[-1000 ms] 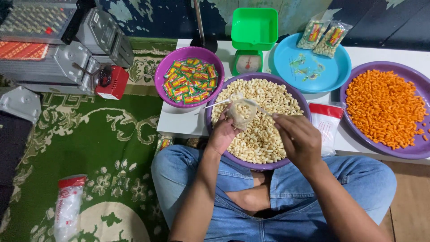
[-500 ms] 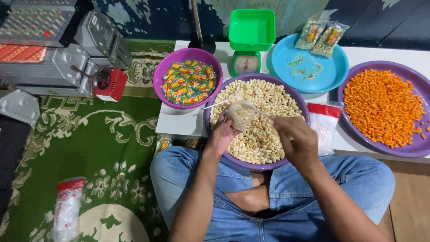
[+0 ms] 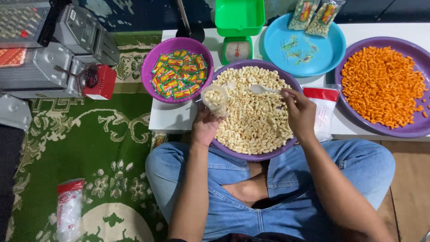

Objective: Filling a small plastic bag with puffed snacks using a spoon and packing them down by hand.

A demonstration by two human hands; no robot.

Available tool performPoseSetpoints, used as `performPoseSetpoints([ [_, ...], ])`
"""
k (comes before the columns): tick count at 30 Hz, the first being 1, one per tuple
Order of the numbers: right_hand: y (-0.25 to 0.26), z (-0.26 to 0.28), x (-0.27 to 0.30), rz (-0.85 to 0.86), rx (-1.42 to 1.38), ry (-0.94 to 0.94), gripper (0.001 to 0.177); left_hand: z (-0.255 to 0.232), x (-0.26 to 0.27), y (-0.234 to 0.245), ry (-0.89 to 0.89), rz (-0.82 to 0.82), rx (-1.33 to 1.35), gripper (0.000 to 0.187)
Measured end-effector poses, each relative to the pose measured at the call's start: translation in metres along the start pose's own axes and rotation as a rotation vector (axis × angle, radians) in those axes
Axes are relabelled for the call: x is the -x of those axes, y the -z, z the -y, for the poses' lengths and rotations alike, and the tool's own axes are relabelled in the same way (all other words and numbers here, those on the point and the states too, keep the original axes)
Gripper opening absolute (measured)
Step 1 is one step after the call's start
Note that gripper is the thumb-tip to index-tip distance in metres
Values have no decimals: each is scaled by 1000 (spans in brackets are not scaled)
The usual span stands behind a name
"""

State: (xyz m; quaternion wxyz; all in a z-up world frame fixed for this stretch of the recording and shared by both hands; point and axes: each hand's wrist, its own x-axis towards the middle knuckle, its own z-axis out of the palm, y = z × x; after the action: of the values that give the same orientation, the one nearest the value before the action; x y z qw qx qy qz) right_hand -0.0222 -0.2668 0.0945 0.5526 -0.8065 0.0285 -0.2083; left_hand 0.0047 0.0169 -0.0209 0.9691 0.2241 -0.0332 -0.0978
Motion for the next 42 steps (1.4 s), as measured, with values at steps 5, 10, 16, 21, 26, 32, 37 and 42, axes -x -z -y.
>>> performPoseSetpoints([
  [5, -15, -38, -37, 96, 48, -36, 14, 8, -5, 6, 6, 8, -9, 35],
  [10, -23, -43, -41, 171, 41, -101, 16, 15, -5, 20, 11, -9, -42, 39],
  [16, -30, -44, -37, 126, -9, -126, 14, 23, -10, 25, 12, -25, -18, 40],
  [21, -31, -67, -40, 88, -224, -228, 18, 26, -7, 22, -20, -15, -23, 50],
  [26, -34, -63, -40, 89, -282, -298, 17, 36, -14, 47, -25, -18, -21, 55],
  [32, -33, -70, -39, 97, -342, -395, 18, 38, -13, 44, -17, 1, -14, 52],
  [37, -33, -72, -41, 104, -364, -417, 17, 39, -15, 48, -30, 11, -3, 50],
  [42, -31, -60, -46, 20, -395, -416, 17, 43, -14, 54, -16, 9, 5, 49],
])
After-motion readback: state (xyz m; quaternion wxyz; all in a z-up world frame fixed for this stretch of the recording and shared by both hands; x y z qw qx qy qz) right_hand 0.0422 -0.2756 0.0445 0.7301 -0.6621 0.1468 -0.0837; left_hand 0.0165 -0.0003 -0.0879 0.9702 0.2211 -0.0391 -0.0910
